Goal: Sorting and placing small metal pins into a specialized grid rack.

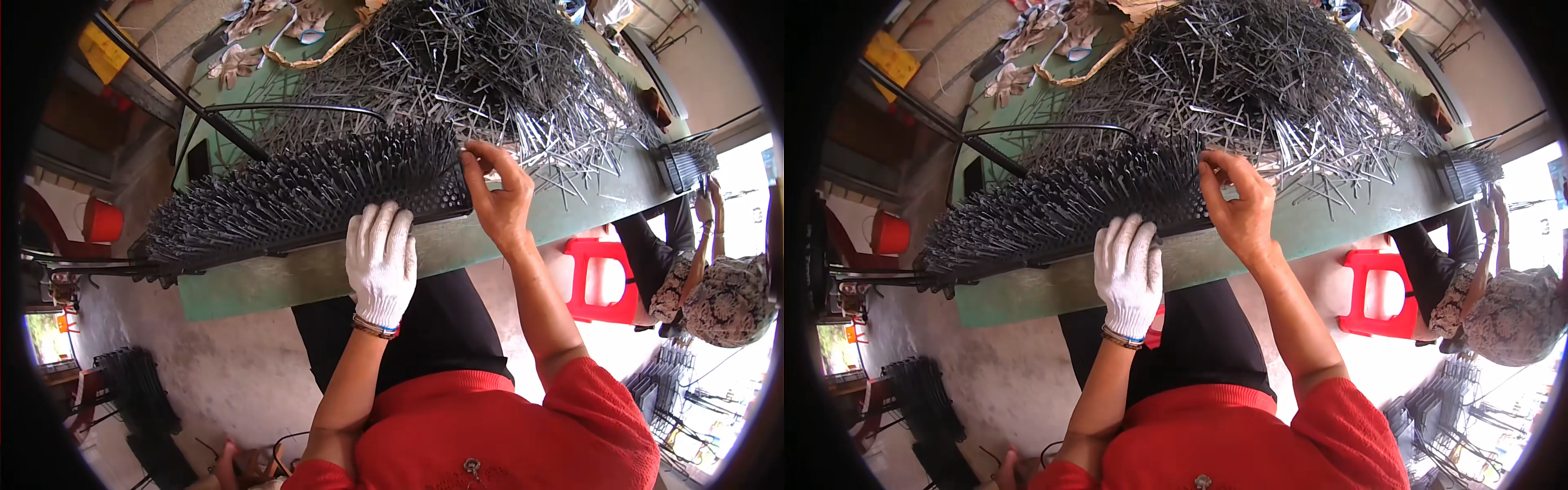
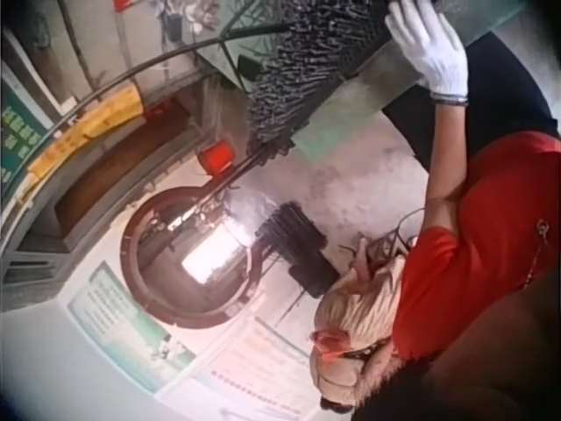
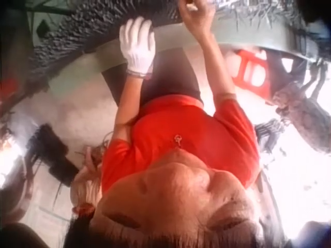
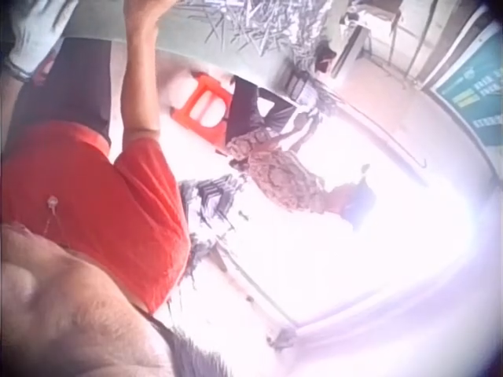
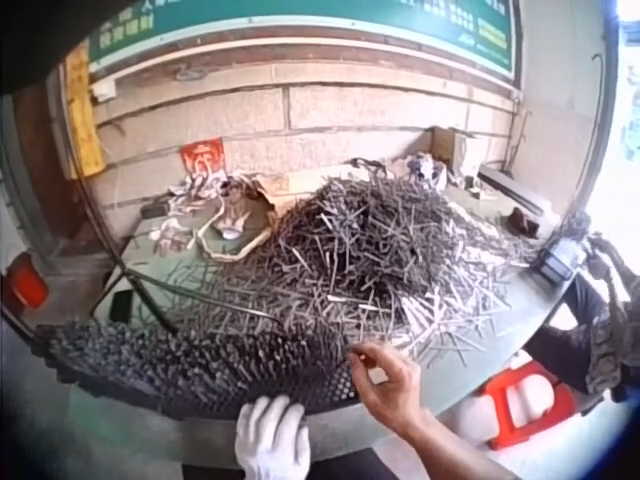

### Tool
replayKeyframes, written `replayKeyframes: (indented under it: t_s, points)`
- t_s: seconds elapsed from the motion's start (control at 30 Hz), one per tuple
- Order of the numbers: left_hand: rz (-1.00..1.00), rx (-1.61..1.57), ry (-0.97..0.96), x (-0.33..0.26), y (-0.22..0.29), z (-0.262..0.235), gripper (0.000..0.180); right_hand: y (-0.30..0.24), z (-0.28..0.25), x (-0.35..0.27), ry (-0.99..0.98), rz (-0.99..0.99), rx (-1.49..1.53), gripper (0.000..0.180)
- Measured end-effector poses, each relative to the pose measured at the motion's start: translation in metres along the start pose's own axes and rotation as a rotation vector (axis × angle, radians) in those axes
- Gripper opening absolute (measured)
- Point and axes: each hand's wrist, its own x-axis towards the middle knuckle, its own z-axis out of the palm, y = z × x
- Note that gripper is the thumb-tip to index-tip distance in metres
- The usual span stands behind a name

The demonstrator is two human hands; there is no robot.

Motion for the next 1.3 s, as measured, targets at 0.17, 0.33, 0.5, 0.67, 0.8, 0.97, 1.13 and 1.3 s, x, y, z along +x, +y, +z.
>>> replayKeyframes:
  t_s: [0.17, 0.33, 0.5, 0.67, 0.8, 0.97, 1.13, 1.3]
  points:
    - [0.008, 0.008, -0.001, 0.000, -0.002, 0.002, 0.033, 0.008, 0.009, -0.004, -0.062, -0.127, -0.148, 0.024]
    - [0.006, 0.018, 0.002, -0.001, -0.003, 0.002, 0.034, 0.013, 0.011, -0.007, -0.080, -0.284, -0.198, 0.026]
    - [0.005, 0.024, 0.009, 0.001, -0.002, 0.003, 0.035, 0.018, 0.011, -0.006, -0.149, -0.304, -0.191, 0.025]
    - [-0.003, 0.025, -0.016, 0.002, -0.002, 0.001, 0.035, 0.014, 0.007, -0.007, -0.088, -0.181, -0.107, 0.029]
    - [0.012, 0.028, -0.039, 0.005, -0.001, -0.006, 0.034, 0.039, -0.015, -0.020, 0.015, 0.012, -0.113, 0.030]
    - [-0.049, -0.112, -0.062, 0.029, 0.007, -0.019, 0.027, 0.098, -0.052, -0.055, 0.110, 0.237, -0.285, 0.020]
    - [0.023, -0.240, -0.038, 0.097, 0.015, -0.024, 0.029, 0.103, -0.054, -0.067, 0.146, 0.346, -0.226, 0.020]
    - [0.203, -0.058, -0.075, 0.176, 0.040, 0.024, 0.038, 0.107, -0.060, -0.067, 0.187, 0.398, -0.120, 0.019]
